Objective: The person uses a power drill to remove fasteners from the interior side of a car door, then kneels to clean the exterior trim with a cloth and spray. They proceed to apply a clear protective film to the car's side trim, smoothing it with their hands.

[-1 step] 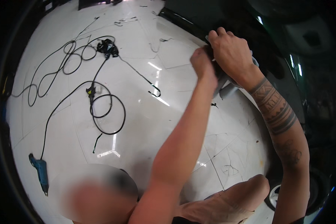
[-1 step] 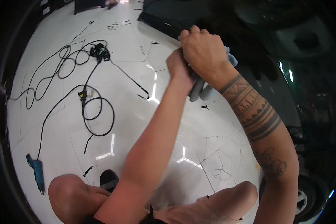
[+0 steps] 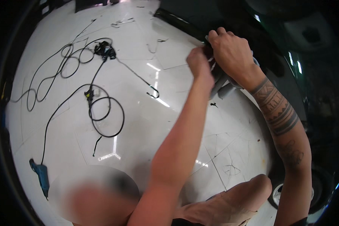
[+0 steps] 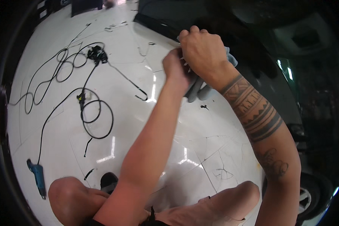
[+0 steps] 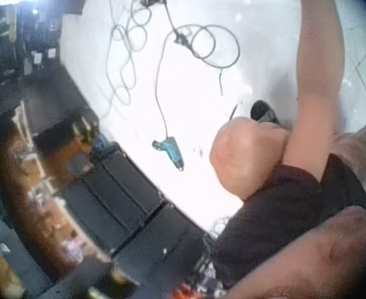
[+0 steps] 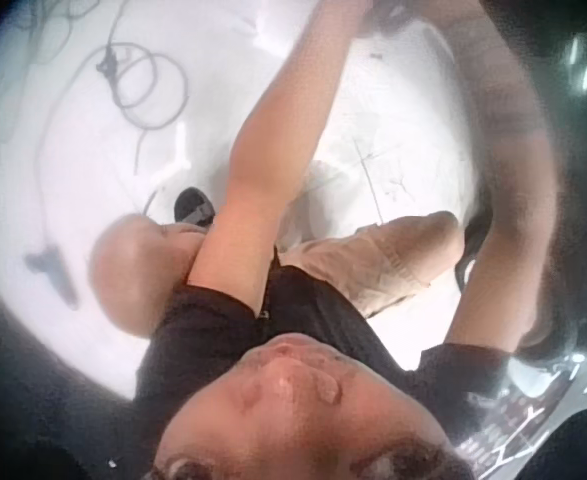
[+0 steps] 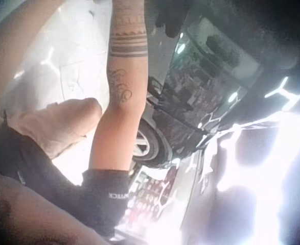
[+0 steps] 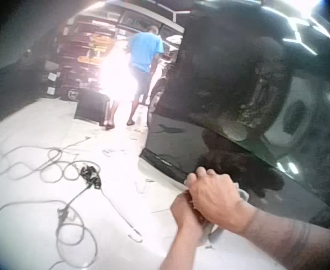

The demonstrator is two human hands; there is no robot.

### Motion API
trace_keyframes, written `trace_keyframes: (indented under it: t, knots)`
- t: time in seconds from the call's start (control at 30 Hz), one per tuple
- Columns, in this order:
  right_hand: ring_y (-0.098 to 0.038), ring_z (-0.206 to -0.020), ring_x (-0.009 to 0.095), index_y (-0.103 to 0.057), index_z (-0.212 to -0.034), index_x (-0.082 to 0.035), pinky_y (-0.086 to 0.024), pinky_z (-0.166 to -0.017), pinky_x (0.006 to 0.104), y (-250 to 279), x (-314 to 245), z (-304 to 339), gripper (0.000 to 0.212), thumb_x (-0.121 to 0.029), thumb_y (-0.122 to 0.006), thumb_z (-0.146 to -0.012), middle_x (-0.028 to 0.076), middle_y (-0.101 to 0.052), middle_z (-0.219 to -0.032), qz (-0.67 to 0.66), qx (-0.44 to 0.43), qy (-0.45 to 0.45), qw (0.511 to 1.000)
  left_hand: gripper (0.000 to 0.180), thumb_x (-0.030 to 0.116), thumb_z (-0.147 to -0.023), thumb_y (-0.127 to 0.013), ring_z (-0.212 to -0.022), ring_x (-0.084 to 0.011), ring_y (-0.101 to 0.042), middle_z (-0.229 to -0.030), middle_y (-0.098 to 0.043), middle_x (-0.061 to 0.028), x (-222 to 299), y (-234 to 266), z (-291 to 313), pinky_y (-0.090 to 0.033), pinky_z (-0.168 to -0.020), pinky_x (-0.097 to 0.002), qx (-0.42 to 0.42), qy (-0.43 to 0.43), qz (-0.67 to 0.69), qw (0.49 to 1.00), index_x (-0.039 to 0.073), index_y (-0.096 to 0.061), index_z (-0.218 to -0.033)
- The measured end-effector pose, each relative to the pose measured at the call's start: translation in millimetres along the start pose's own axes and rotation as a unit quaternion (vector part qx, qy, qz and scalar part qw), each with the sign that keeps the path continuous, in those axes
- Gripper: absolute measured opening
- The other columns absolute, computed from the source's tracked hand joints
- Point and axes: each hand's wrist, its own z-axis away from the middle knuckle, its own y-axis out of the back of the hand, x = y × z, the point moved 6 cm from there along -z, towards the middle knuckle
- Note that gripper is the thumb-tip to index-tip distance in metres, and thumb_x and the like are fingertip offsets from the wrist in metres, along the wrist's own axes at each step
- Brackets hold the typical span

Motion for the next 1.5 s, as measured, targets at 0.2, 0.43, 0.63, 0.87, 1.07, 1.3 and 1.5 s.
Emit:
trace_keyframes:
  t: [0.2,0.43,0.63,0.87,1.07,1.3,1.5]
  knots:
    - [-0.065,-0.078,0.025,-0.055,-0.091,-0.003,-0.055,-0.059,0.0359,-8,56,99,0.013,-0.009,-0.058,-0.079,0.013,-0.06,-0.089,-0.066,-0.064,-0.094,0.991,0.013,0.018,-0.089,-0.053,-0.077,-0.0182,-0.058,-0.081,-0.058,-0.0061,18,31,12,-0.049,-0.068,-0.0306,0.097,-0.193,-0.18,0.96,0.006,-0.058,-0.089]
    - [-0.055,-0.084,0.045,-0.045,-0.104,0.001,-0.046,-0.068,0.0512,5,74,208,0.032,-0.006,-0.059,-0.076,0.023,-0.05,-0.1,-0.418,0.089,-0.303,0.852,0.06,0.052,-0.095,-0.045,-0.128,-0.0307,-0.037,-0.136,-0.04,-0.0166,-94,-50,128,-0.033,-0.104,-0.0429,-0.302,-0.088,-0.556,0.769,0.013,-0.035,-0.139]
    - [-0.055,-0.094,0.044,-0.044,-0.112,0.003,-0.045,-0.079,0.0474,-19,76,257,0.042,-0.012,-0.064,-0.078,0.026,-0.053,-0.106,-0.502,0.115,-0.379,0.769,0.062,0.052,-0.097,-0.038,-0.137,-0.0266,-0.028,-0.146,-0.034,-0.0143,-142,-45,152,-0.022,-0.112,-0.0394,-0.321,0.029,-0.549,0.772,0.013,-0.034,-0.145]
    - [-0.056,-0.095,0.045,-0.048,-0.106,0.004,-0.045,-0.081,0.046,-46,68,284,0.039,-0.013,-0.065,-0.076,0.028,-0.057,-0.098,-0.5,0.049,-0.39,0.771,0.064,0.045,-0.093,-0.055,-0.112,-0.0198,-0.049,-0.123,-0.051,-0.0123,-161,4,131,-0.038,-0.095,-0.0325,-0.249,0.083,-0.542,0.798,0.004,-0.039,-0.139]
    - [-0.056,-0.093,0.046,-0.049,-0.098,0.007,-0.045,-0.08,0.0482,-50,69,287,0.037,-0.014,-0.067,-0.073,0.028,-0.056,-0.096,-0.508,-0.001,-0.399,0.763,0.078,0.052,-0.085,-0.063,-0.111,-0.0215,-0.05,-0.122,-0.052,-0.016,-165,13,137,-0.041,-0.091,-0.0322,-0.243,0.141,-0.54,0.794,-0.002,-0.04,-0.136]
    - [-0.054,-0.105,0.033,-0.051,-0.117,0.005,-0.044,-0.09,0.0369,28,64,256,0.052,-0.016,-0.072,-0.075,0.018,-0.052,-0.118,-0.479,-0.068,-0.244,0.841,0.054,0.043,-0.084,-0.059,-0.097,-0.0182,-0.059,-0.104,-0.064,-0.0113,-121,-31,100,-0.044,-0.086,-0.0295,-0.418,0.296,-0.559,0.652,-0.001,-0.061,-0.114]
    - [-0.057,-0.093,0.028,-0.054,-0.104,0.005,-0.047,-0.079,0.034,164,-13,248,0.03,-0.012,-0.061,-0.081,0.016,-0.053,-0.106,-0.771,-0.064,0.048,0.631,0.062,0.054,-0.077,-0.058,-0.078,-0.0287,-0.067,-0.076,-0.067,-0.0151,28,-74,146,-0.054,-0.061,-0.037,-0.398,0.48,-0.779,-0.066,-0.002,-0.069,-0.101]
